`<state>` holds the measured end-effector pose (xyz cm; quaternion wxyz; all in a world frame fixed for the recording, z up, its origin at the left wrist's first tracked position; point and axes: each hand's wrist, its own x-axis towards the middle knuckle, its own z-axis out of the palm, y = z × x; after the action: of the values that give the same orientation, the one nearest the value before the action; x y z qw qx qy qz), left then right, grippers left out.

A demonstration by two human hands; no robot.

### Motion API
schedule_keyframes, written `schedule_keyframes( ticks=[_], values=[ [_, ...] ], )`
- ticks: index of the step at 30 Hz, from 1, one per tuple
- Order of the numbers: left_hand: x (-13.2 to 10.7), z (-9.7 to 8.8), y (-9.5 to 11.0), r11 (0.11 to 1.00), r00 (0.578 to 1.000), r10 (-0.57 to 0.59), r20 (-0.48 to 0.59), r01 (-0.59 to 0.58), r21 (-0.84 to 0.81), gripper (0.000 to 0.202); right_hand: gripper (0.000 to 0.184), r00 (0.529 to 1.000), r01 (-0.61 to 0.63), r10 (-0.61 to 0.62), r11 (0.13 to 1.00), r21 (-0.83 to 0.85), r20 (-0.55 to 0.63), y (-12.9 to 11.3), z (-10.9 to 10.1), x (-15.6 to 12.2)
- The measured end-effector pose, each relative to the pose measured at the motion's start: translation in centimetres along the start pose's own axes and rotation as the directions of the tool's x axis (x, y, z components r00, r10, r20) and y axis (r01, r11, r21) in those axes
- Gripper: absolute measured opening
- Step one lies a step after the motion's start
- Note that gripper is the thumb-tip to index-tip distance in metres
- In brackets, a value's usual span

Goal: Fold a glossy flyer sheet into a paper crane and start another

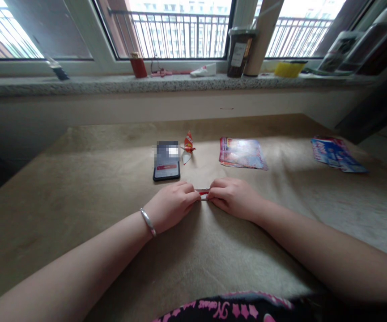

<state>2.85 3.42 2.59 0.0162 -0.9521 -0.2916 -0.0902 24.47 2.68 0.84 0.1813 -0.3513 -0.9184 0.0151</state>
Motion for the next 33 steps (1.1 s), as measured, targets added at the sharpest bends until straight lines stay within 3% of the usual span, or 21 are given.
schedule_keyframes(
  ticks=[7,10,21,27,33],
  values=[
    [0.0,-0.1,-0.3,0.996,0.997,0.081,0.019,-0.08,-0.039,0.02,0.02,0.999,0.011,-0.006,0.995,-0.096,0.047,-0.4,-0.4,-0.1],
    [0.0,-0.1,-0.1,0.998,0.998,0.065,0.01,-0.065,-0.022,0.019,0.02,0.998,0.019,-0.011,0.992,-0.126,0.059,-0.6,-0.5,-0.1],
    [0.0,0.1,0.6,0.998,0.999,0.05,0.002,-0.05,0.039,0.022,0.013,0.99,-0.132,0.128,0.99,0.054,0.058,0.0,-0.4,0.2],
    [0.0,0.1,0.8,0.998,0.999,0.052,-0.012,-0.051,0.03,0.022,0.021,0.997,-0.049,0.054,0.995,-0.088,0.063,-0.6,-0.8,0.0],
    [-0.1,0.0,0.9,0.998,1.0,0.028,-0.001,-0.028,0.056,0.021,0.02,0.996,-0.064,0.068,0.996,-0.059,0.066,-0.5,-0.7,0.0]
  ],
)
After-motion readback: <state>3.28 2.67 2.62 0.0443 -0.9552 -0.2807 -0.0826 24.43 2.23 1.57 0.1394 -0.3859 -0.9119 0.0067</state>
